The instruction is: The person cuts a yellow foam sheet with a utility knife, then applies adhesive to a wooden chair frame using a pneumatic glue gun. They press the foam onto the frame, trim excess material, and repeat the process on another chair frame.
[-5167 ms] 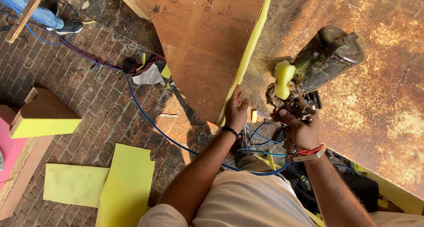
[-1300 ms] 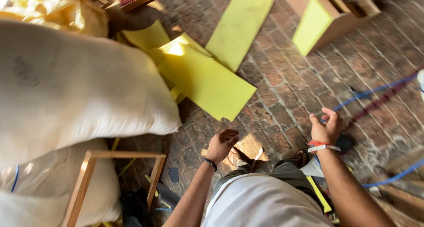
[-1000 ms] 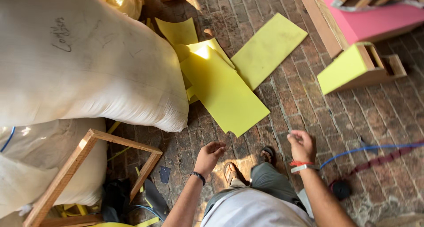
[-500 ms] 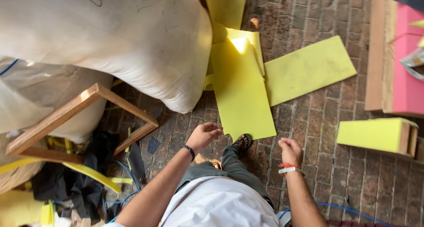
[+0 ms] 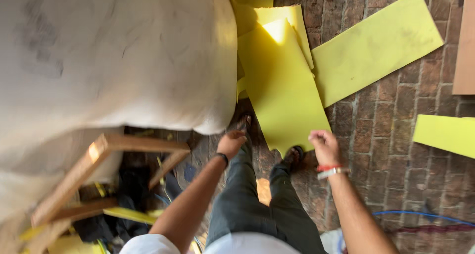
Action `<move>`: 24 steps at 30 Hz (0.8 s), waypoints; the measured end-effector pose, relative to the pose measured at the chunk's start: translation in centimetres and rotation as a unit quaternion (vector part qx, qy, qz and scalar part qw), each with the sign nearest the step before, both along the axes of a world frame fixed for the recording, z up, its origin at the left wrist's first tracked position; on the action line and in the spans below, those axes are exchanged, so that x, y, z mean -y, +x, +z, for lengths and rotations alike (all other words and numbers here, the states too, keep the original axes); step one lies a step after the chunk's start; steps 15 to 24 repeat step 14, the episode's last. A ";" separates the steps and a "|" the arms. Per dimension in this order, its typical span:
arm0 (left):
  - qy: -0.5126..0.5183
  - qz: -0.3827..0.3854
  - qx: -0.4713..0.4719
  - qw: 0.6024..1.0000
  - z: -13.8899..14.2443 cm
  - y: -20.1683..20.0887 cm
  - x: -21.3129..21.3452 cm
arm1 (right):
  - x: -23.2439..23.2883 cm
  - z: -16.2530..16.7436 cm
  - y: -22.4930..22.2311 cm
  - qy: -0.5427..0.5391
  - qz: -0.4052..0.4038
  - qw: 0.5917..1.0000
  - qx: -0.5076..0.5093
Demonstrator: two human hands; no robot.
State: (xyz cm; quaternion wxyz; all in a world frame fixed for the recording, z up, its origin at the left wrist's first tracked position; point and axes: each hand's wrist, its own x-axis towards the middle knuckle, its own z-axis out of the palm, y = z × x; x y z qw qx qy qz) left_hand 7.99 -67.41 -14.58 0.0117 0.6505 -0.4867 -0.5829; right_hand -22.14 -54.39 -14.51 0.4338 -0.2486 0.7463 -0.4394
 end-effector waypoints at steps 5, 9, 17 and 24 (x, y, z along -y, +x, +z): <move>0.020 -0.191 0.161 0.968 -12.0 -2.5 7.8 | 3.5 -4.9 6.9 0.136 -0.060 0.989 0.013; -0.135 -0.396 0.166 0.893 -22.0 -4.3 12.4 | 7.1 -9.4 11.4 0.125 -0.076 0.983 0.112; 0.121 0.091 0.019 0.988 -32.4 -6.8 14.8 | 8.7 -15.7 11.3 0.157 -0.003 0.968 0.196; 0.121 0.091 0.019 0.988 -32.4 -6.8 14.8 | 8.7 -15.7 11.3 0.157 -0.003 0.968 0.196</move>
